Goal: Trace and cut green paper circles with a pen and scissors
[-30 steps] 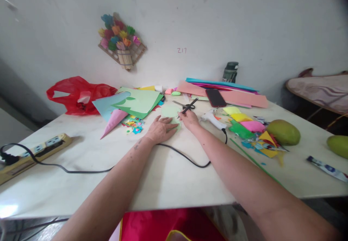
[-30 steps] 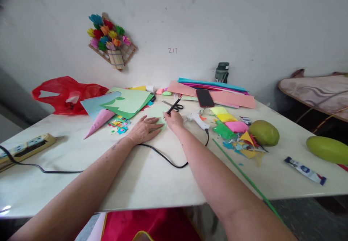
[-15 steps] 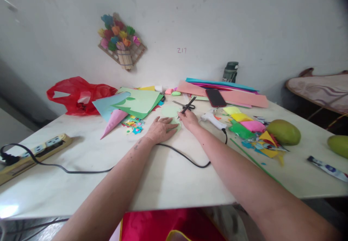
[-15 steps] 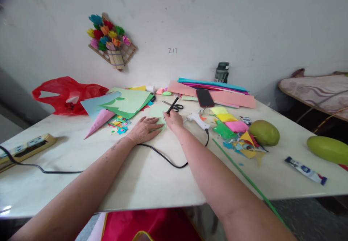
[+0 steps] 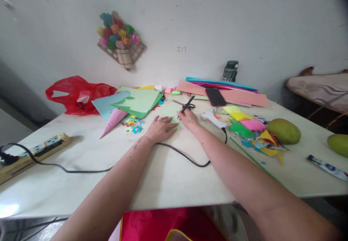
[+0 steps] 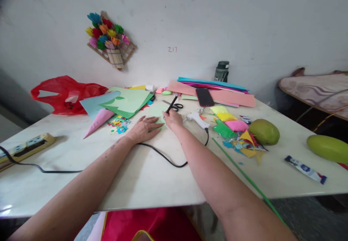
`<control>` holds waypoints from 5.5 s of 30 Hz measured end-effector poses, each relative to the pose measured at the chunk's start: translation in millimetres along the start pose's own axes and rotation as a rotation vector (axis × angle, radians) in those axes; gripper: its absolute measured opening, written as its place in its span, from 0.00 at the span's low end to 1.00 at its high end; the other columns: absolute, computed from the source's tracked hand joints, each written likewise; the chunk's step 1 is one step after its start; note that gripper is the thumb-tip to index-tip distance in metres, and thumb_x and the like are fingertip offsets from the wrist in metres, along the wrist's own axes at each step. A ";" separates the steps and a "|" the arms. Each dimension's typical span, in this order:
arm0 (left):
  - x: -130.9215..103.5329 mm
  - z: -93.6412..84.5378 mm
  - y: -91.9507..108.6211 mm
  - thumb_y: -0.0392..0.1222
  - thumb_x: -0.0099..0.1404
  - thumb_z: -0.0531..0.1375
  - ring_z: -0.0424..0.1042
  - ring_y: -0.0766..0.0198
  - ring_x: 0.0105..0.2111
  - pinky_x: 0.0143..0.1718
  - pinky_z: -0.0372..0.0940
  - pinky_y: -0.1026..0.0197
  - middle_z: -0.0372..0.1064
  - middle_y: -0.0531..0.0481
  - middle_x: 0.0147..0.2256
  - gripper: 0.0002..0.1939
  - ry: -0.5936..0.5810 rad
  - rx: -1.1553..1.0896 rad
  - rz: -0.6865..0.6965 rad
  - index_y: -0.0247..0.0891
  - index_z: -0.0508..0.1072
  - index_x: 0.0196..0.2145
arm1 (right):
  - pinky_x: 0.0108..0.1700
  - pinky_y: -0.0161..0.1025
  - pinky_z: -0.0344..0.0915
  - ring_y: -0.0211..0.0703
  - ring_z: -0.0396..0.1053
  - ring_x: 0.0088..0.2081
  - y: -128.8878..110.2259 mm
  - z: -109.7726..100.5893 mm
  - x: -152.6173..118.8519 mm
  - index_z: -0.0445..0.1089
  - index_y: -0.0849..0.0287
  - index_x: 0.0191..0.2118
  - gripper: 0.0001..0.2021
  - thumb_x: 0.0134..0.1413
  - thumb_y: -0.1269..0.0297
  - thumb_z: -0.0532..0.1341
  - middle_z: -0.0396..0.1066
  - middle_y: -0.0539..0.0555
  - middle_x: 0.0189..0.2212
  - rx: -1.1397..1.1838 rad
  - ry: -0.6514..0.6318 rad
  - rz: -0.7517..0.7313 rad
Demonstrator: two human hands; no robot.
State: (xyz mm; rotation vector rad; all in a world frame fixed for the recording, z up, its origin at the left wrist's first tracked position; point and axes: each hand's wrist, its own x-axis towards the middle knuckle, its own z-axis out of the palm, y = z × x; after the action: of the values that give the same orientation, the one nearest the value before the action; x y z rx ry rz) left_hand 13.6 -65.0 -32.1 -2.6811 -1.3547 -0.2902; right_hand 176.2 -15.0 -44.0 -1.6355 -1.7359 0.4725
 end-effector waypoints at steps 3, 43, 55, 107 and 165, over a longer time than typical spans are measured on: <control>-0.1 0.8 -0.6 0.52 0.65 0.46 0.57 0.57 0.56 0.56 0.45 0.44 0.58 0.48 0.57 0.20 0.010 -0.003 0.000 0.51 0.67 0.51 | 0.38 0.35 0.60 0.40 0.71 0.34 0.0 0.0 0.1 0.67 0.57 0.37 0.13 0.55 0.55 0.52 0.74 0.50 0.27 -0.001 -0.001 0.008; 1.8 9.1 -5.2 0.50 0.64 0.49 0.60 0.57 0.54 0.55 0.54 0.55 0.62 0.47 0.54 0.20 0.090 -0.033 0.042 0.46 0.70 0.50 | 0.38 0.35 0.61 0.41 0.71 0.36 -3.1 -2.1 -1.2 0.67 0.57 0.37 0.13 0.56 0.56 0.51 0.74 0.51 0.28 -0.046 -0.021 0.025; 1.5 9.5 -5.3 0.50 0.64 0.50 0.60 0.57 0.54 0.55 0.54 0.55 0.62 0.49 0.54 0.19 0.108 -0.061 0.048 0.46 0.71 0.49 | 0.40 0.35 0.61 0.41 0.71 0.36 -2.8 -2.0 -1.3 0.67 0.57 0.38 0.14 0.56 0.55 0.51 0.74 0.53 0.29 -0.066 -0.028 0.031; -0.2 2.7 -4.3 0.52 0.65 0.46 0.57 0.57 0.56 0.56 0.46 0.46 0.58 0.52 0.57 0.21 0.020 0.015 -0.008 0.50 0.66 0.52 | 0.43 0.39 0.62 0.49 0.69 0.44 -9.0 -12.3 -5.8 0.69 0.62 0.42 0.15 0.54 0.60 0.52 0.73 0.60 0.39 -0.140 -0.036 0.037; 6.2 8.1 -8.9 0.68 0.54 0.50 0.48 0.49 0.58 0.58 0.44 0.48 0.59 0.54 0.56 0.30 0.094 0.026 -0.353 0.52 0.71 0.47 | 0.38 0.33 0.65 0.39 0.72 0.35 0.9 15.9 4.2 0.73 0.60 0.33 0.10 0.49 0.60 0.59 0.75 0.54 0.30 0.240 0.082 -0.096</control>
State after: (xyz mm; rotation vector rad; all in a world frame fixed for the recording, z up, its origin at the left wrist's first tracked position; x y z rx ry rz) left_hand 10.9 -53.3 -38.4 -2.3622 -1.7823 -0.4225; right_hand 165.9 -7.7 -54.6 -1.3771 -1.6216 0.5382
